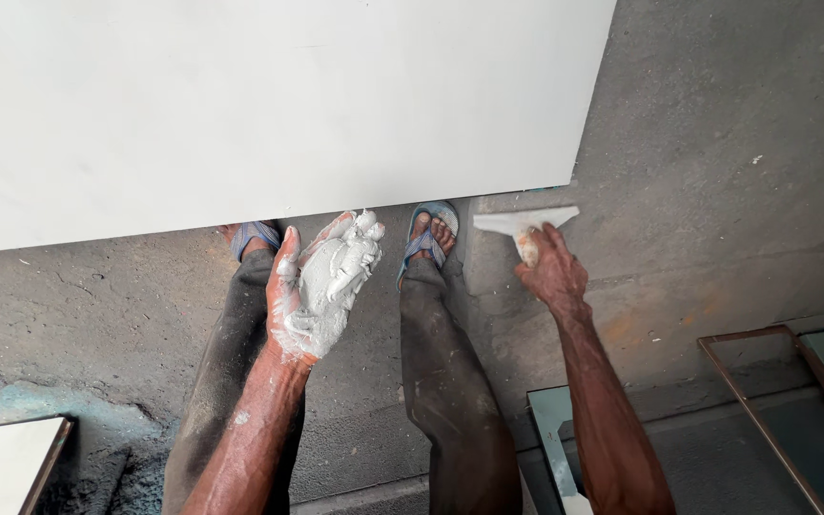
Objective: The person applies a white adhesive to the surface of a large white tile using a trowel. They repeatedly scoop adhesive from their left hand and spread it across the tile in smooth strokes.
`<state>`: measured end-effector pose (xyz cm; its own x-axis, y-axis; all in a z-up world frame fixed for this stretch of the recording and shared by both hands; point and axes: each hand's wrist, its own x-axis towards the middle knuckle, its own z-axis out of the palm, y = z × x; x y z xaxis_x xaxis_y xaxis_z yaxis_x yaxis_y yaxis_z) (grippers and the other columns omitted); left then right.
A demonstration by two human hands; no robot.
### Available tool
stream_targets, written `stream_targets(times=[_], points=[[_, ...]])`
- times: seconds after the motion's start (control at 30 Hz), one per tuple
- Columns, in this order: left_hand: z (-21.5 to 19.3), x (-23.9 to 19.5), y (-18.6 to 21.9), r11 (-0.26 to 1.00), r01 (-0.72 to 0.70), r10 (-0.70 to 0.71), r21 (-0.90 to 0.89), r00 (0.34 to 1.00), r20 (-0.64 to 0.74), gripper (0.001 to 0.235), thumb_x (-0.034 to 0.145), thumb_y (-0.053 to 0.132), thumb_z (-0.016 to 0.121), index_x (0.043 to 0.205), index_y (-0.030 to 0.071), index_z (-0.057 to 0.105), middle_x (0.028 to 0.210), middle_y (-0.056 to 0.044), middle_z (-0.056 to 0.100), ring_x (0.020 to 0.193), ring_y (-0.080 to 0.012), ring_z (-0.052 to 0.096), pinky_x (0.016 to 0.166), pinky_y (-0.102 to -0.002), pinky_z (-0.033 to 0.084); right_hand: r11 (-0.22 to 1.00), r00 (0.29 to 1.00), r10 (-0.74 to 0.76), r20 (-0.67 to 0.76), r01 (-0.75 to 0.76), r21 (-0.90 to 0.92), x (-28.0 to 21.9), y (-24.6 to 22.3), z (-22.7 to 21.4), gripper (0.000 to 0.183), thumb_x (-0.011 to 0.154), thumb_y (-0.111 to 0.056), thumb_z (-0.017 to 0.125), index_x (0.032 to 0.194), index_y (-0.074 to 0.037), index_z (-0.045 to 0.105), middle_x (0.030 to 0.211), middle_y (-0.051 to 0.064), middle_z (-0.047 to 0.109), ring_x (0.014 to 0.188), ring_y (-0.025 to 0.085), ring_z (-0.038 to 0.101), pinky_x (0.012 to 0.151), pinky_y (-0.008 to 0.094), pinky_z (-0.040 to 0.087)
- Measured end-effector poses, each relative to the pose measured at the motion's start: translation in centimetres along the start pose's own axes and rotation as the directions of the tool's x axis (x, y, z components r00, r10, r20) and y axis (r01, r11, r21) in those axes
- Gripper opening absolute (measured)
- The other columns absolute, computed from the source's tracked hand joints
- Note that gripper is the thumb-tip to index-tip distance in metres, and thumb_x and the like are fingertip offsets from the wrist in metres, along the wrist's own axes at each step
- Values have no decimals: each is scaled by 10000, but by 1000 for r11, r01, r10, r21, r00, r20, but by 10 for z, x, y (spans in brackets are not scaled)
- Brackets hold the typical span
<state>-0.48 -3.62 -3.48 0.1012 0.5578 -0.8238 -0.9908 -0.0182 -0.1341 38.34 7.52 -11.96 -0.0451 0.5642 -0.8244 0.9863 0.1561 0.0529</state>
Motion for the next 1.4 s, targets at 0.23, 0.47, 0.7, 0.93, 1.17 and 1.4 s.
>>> stream_targets(times=[0.23,0.47,0.7,0.93,1.17,1.4], points=[[-12,3,-27,968,15,-8,249,1000,-30,713,1076,454,475,1564,-55,373,1520,-240,492,1311,-262,559,1118,-344,492,-151,992,-19,128,-129,980,-108,8,-25,738,798,-211,663,1511,-175,476,1159,129,600,769,217,556,554,319,534],[10,-11,-56,885,352,-288,-304,928,236,858,996,571,492,1497,-109,339,1510,-277,462,1401,-371,469,1203,-448,375,-706,862,-491,-126,-309,637,-174,-81,-51,683,849,-243,699,1399,75,449,936,178,587,798,227,561,610,323,550],[35,-10,-57,965,-160,166,-209,986,8,820,1007,529,466,1562,-46,275,1581,-222,400,1461,-335,401,1236,-472,305,361,773,-481,-414,605,710,-197,-183,-51,743,824,-198,683,1510,-25,456,1380,226,501,1221,372,556,980,504,552],[46,-10,-10,945,-125,215,-304,935,282,893,1024,555,482,1578,-96,225,1605,-306,354,1512,-408,352,1301,-482,244,708,867,-493,66,357,610,-141,-135,-49,805,728,-168,662,1494,-54,441,1610,170,362,1351,373,532,1027,517,553],[28,15,-10,989,-41,47,-145,998,33,827,1022,513,495,1569,-59,257,1560,-259,386,1454,-365,422,1250,-432,347,900,930,-110,-350,242,361,42,-92,-125,800,870,-257,684,1586,-46,396,1649,205,313,1481,404,381,1101,581,490],[18,26,7,990,-73,70,-123,997,-29,799,1014,516,483,1544,-58,318,1536,-265,444,1431,-351,451,1208,-421,389,926,734,-332,-592,373,-57,195,-106,-193,799,856,-170,769,1575,-9,460,1654,198,306,1326,400,587,857,475,656]])
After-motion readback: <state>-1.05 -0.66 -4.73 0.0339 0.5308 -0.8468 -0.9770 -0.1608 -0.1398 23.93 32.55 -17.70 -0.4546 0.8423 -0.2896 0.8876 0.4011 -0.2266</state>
